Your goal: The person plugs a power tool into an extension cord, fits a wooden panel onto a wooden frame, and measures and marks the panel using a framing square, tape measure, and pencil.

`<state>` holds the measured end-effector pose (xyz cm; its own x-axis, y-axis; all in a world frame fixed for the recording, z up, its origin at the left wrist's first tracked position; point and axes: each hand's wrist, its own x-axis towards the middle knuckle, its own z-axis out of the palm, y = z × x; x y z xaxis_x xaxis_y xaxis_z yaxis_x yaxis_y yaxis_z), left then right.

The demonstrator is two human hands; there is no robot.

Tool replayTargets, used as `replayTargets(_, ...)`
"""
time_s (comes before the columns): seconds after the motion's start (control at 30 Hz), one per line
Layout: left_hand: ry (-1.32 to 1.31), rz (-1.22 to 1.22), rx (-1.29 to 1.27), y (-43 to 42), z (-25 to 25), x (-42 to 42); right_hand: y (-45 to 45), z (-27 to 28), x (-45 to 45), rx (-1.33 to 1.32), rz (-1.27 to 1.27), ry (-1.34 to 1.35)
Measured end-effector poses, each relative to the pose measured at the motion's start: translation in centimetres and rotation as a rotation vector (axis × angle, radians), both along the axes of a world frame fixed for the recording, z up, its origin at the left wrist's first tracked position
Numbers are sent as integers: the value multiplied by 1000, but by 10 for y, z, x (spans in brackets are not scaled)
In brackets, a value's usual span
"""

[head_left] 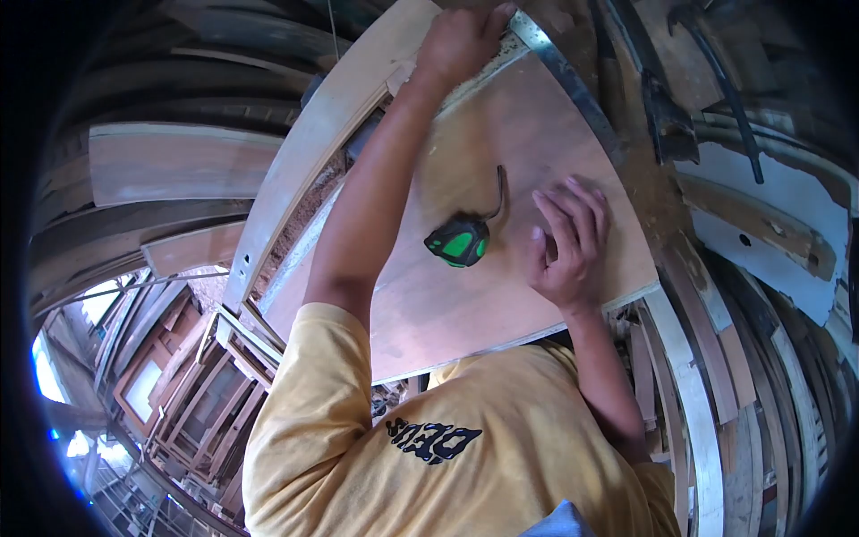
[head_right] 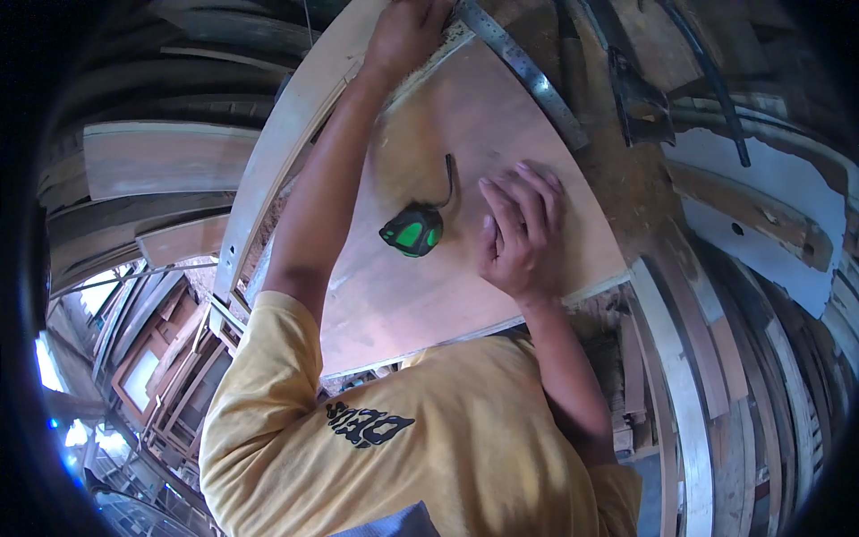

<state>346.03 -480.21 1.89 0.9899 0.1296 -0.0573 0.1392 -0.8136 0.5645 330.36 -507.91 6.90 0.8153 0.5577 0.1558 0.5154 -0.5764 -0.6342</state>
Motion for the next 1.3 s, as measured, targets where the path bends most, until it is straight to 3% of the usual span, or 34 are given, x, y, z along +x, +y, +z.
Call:
replayTargets(0.13, -90, 34, -24, -11, 22, -13, 1, -1, 0, 17, -1, -25)
replayTargets(0.23, 150, -17, 75, -20, 27, -24, 1, -1, -1, -4, 12, -18)
replayTargets(0.3, -257, 79, -46, -24, 25, -32, 0, 0, -1, -4, 9, -24)
replayTargets(0.4, -247, 60, 47, -26, 22, -37, 0, 0, -3, -7, 3, -28)
replayTargets(0.73, -274, 58, 12, -35, 23, -36, 1, -2, -4, 17, 2, -49)
replayTargets(0.8, -518, 84, -42, -37, 13, -42, 1, -3, -3, 40, 10, -48)
replayTargets(0.9, -351, 52, -15, -32, 3, -51, -2, -2, -3, 80, 2, -28)
replayTargets(0.97, -386, 2, 8, -25, -5, -56, -4, 0, -4, 96, -21, -4)
replayTargets(1.13, -354, -36, 30, -19, -1, -75, -18, 2, -5, 92, -358, -190)
replayTargets(1.3, -320, 52, 353, -36, 20, -88, -43, 1, 13, -33, -401, -154)
